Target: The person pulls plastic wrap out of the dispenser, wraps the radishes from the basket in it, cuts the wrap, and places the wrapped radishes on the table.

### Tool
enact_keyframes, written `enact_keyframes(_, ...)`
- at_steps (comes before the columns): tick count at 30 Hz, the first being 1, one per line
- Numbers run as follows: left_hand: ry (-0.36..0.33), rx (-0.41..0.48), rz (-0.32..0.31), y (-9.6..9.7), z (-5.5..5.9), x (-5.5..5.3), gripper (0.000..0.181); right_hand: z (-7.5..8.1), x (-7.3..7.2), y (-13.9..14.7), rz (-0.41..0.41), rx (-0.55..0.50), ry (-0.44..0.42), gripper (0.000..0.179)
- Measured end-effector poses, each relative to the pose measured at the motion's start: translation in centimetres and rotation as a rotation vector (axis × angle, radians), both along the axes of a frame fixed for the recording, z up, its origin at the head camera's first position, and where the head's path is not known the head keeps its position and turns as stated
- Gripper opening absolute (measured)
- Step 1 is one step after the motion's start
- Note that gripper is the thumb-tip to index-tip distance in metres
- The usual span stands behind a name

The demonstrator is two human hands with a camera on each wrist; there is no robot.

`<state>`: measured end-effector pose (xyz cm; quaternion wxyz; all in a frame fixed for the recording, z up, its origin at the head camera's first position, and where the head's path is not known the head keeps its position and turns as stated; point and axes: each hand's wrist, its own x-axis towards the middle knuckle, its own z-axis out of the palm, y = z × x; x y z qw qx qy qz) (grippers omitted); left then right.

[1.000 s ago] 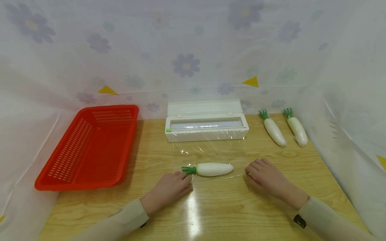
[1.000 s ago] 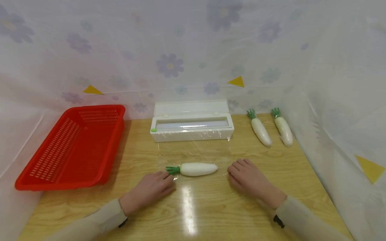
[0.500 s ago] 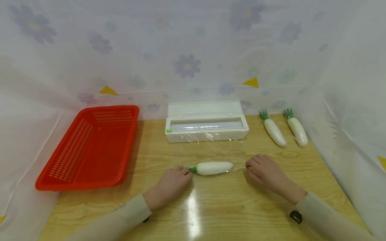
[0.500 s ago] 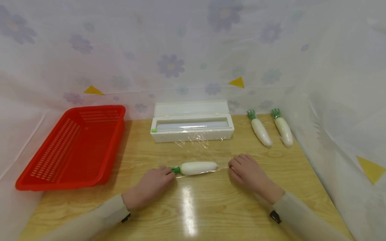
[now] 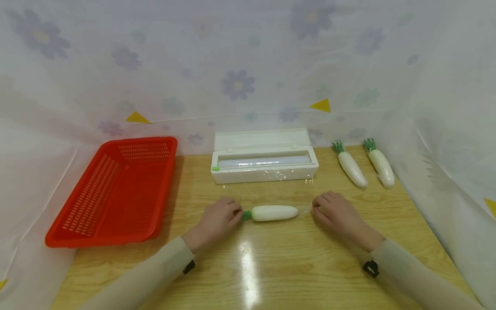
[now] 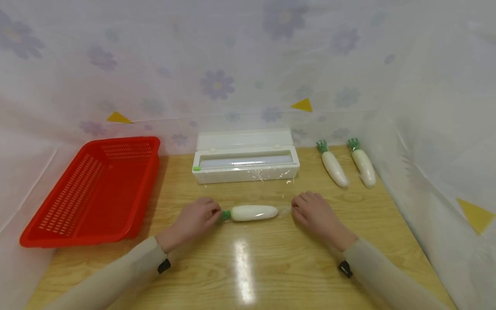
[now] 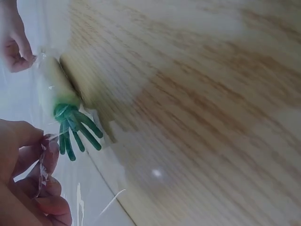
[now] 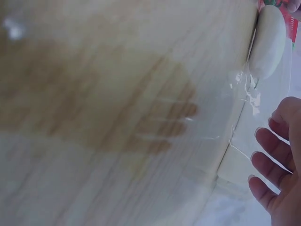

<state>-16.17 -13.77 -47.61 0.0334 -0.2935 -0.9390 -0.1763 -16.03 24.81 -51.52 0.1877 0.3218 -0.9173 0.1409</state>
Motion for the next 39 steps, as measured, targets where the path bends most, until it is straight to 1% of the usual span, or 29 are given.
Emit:
enact_keyframes(4, -0.052, 0.011, 0.06, 0.0, -0.4, -0.6, 0.009, 0.1, -0.6, -0.4, -0.031, 0.027, -0.064, 0.006)
enact_keyframes(7, -0.072, 0.016, 0.084, 0.2, -0.5, -0.9, 0.007, 0.2, -1.0, -0.6, -0.043, 0.042, -0.102, 0.006)
enact_keyframes(10, -0.067, 0.016, 0.086, 0.3, -0.6, -1.1, 0.006, 0.3, -1.3, -0.7, -0.05, 0.05, -0.122, 0.007)
enact_keyframes(13, -0.035, 0.019, 0.069, 0.4, -0.7, -1.3, 0.008, 0.3, -1.7, -0.9, -0.057, 0.057, -0.137, 0.008)
enact_keyframes(16, 0.039, 0.01, 0.034, 0.8, -0.9, -1.5, 0.018, 0.0, -2.0, -0.9, -0.065, 0.067, -0.159, 0.008)
enact_keyframes(18, 0.103, -0.008, -0.007, 1.2, -1.0, -1.5, 0.024, -0.2, -2.2, -0.9, -0.066, 0.067, -0.173, 0.008)
enact_keyframes(19, 0.138, -0.013, -0.038, 1.5, -1.0, -1.5, 0.025, -0.2, -2.3, -0.9, -0.065, 0.066, -0.176, 0.007)
enact_keyframes(21, 0.217, -0.035, -0.12, 2.0, -1.0, -1.3, 0.025, -0.4, -2.4, -1.0, -0.064, 0.063, -0.179, 0.007)
enact_keyframes(24, 0.35, -0.055, -0.252, 2.9, -1.2, -0.8, 0.023, -0.4, -2.5, -1.1, -0.063, 0.063, -0.176, 0.006)
enact_keyframes(26, 0.436, -0.071, -0.321, 3.3, -1.4, -0.5, 0.021, -0.4, -2.6, -1.1, -0.064, 0.064, -0.175, 0.005)
enact_keyframes(28, 0.504, -0.09, -0.361, 3.6, -1.7, -0.3, 0.019, -0.4, -2.6, -1.0, -0.064, 0.066, -0.177, 0.005)
enact_keyframes(29, 0.533, -0.108, -0.371, 3.6, -1.8, -0.2, 0.019, -0.4, -2.6, -1.0, -0.064, 0.067, -0.177, 0.005)
enact_keyframes(31, 0.566, -0.134, -0.379, 3.7, -1.9, 0.0, 0.019, -0.3, -2.5, -1.0, -0.065, 0.071, -0.178, 0.005)
enact_keyframes(32, 0.571, -0.149, -0.375, 3.7, -2.0, 0.0, 0.02, -0.3, -2.5, -1.0, -0.064, 0.07, -0.178, 0.006)
enact_keyframes(34, 0.555, -0.174, -0.349, 3.7, -2.0, 0.1, 0.02, -0.2, -2.4, -0.9, -0.067, 0.068, -0.18, 0.006)
enact_keyframes(36, 0.513, -0.177, -0.317, 3.7, -2.0, 0.1, 0.021, -0.1, -2.4, -0.9, -0.068, 0.063, -0.18, 0.007)
enact_keyframes(39, 0.443, -0.145, -0.273, 3.6, -2.1, 0.0, 0.024, 0.0, -2.5, -0.9, -0.085, 0.055, -0.183, 0.005)
